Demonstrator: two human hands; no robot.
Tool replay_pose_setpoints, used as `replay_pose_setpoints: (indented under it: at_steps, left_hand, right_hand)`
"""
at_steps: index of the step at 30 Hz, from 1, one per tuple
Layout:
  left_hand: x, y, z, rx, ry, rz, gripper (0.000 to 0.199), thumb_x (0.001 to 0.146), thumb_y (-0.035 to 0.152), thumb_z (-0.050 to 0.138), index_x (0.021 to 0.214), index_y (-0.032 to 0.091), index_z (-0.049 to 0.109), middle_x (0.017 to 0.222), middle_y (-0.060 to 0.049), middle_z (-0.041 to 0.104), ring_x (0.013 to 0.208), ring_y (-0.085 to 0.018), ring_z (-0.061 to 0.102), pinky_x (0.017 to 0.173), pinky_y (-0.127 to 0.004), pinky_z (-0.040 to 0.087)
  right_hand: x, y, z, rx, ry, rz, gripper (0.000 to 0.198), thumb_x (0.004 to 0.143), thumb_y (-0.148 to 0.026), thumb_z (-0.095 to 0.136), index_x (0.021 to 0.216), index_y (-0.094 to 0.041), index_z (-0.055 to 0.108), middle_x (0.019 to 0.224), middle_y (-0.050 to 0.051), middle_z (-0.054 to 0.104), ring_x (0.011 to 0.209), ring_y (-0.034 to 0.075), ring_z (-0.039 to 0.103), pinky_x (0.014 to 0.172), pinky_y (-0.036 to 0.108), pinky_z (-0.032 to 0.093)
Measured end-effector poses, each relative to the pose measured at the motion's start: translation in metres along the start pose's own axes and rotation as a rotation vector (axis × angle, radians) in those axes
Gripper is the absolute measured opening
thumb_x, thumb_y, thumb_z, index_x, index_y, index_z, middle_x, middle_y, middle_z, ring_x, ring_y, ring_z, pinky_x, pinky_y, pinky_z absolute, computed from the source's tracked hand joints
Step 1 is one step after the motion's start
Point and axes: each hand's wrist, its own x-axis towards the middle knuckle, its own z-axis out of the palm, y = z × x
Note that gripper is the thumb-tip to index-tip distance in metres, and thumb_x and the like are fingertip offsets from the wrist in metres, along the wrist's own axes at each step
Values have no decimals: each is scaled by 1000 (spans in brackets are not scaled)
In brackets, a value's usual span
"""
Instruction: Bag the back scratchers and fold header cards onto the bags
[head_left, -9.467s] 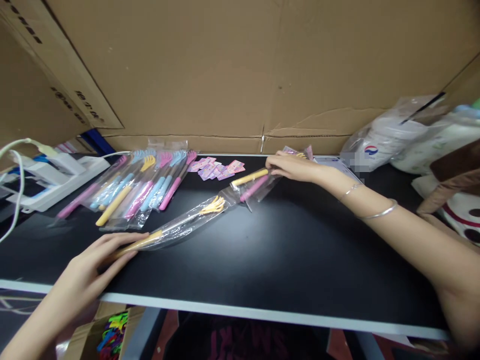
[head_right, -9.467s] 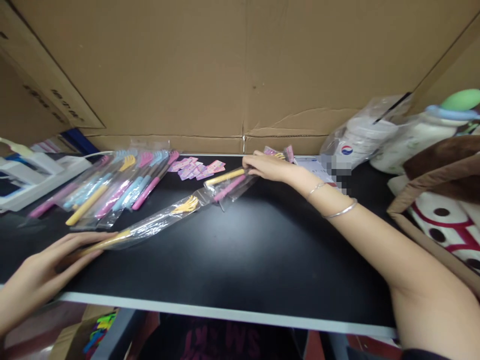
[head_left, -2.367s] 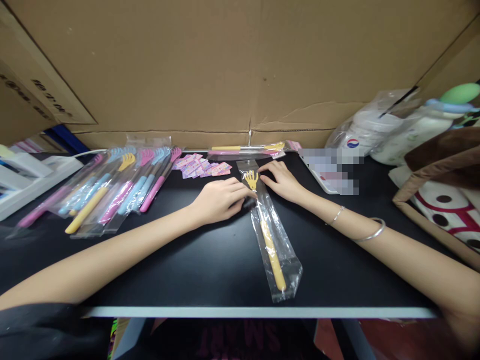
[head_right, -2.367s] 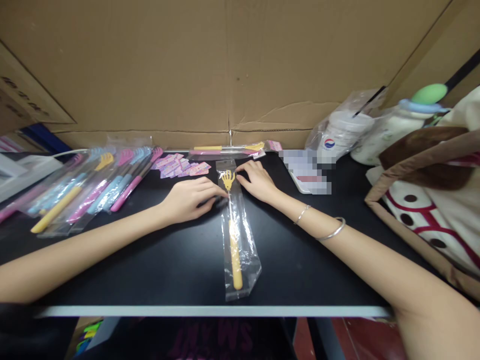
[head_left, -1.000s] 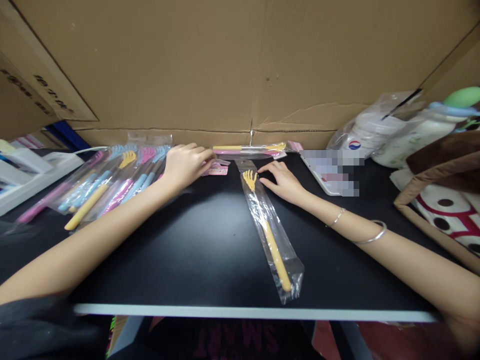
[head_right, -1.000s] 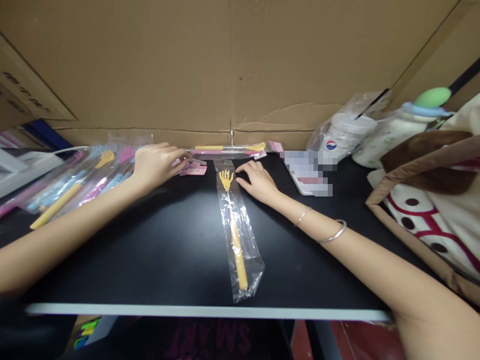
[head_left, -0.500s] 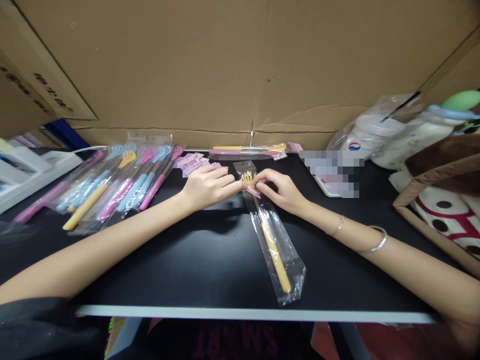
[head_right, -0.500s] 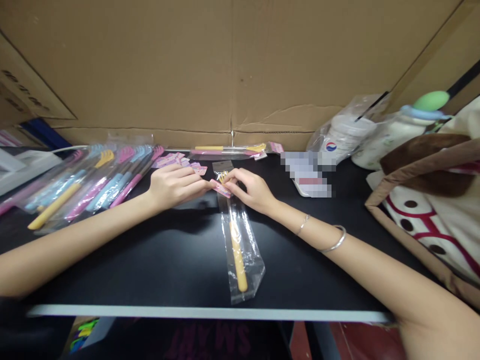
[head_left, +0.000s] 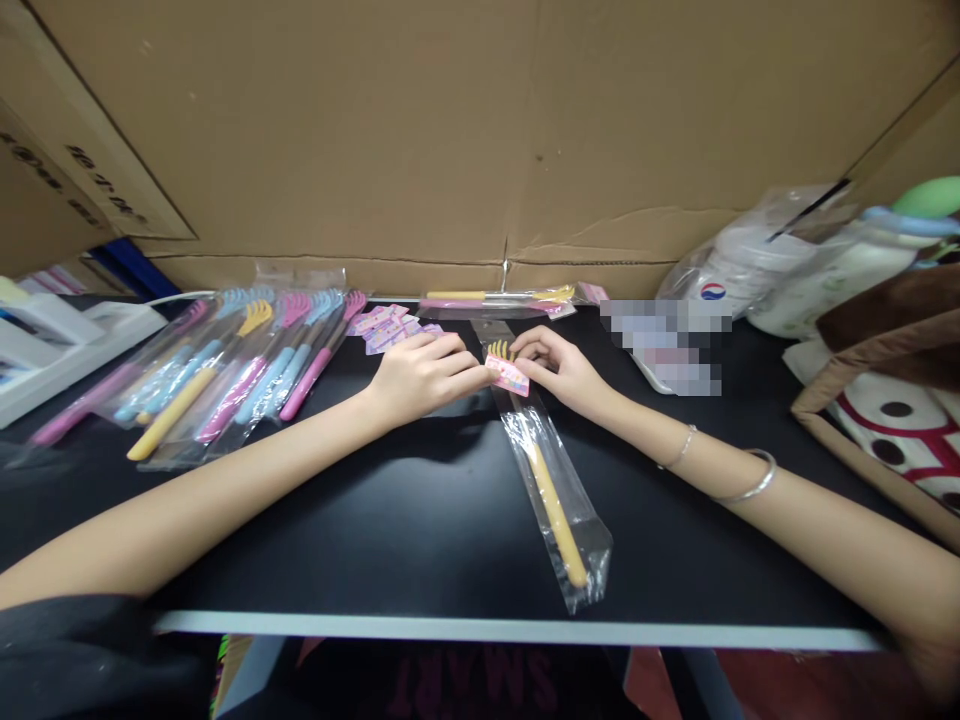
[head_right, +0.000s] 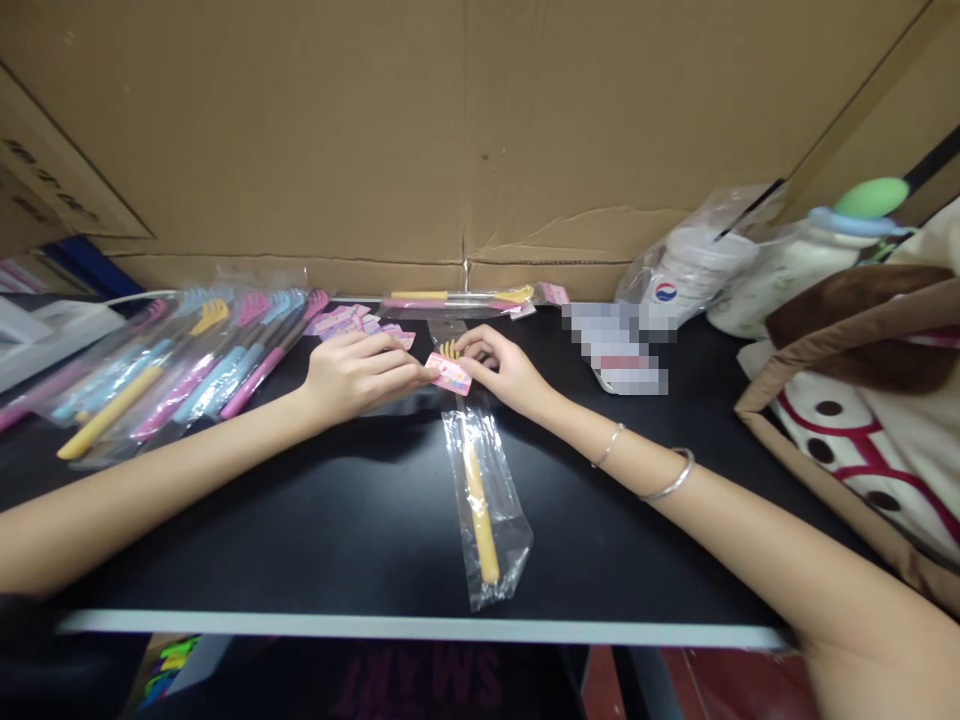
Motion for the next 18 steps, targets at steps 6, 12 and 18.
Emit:
replay_pose_setpoints:
  at_steps: [6, 12, 18]
  left_hand:
    - [-3, 7, 9, -67, -108, 32, 30, 99, 32, 51, 126, 27, 63, 103, -3, 75, 96, -18, 64, 79, -28, 47]
    - [-4, 9, 12, -123, -161, 28, 33, 99, 24, 50, 128, 30, 63, 98, -2, 73, 87, -14, 64, 75, -24, 48]
    - [-2, 8, 13, -195, -138, 17, 36, 97, 20, 49, 128, 31, 63, 96, 0, 73, 84, -14, 65, 74, -23, 49]
  right_hand:
    - [0, 4, 1, -40, 117, 31, 25, 81, -41, 63, 95, -22, 53, 76, -1, 59, 68, 16, 57, 62, 29, 43]
    - [1, -1, -10, -407, 179, 19, 13, 90, -32, 50, 91, -22, 59, 86, 5, 69, 84, 22, 64, 74, 36, 49]
    - [10, 15, -49, -1061, 76, 25, 34, 95, -33, 43, 115, -17, 65, 123, 13, 68, 118, 36, 52, 95, 53, 46]
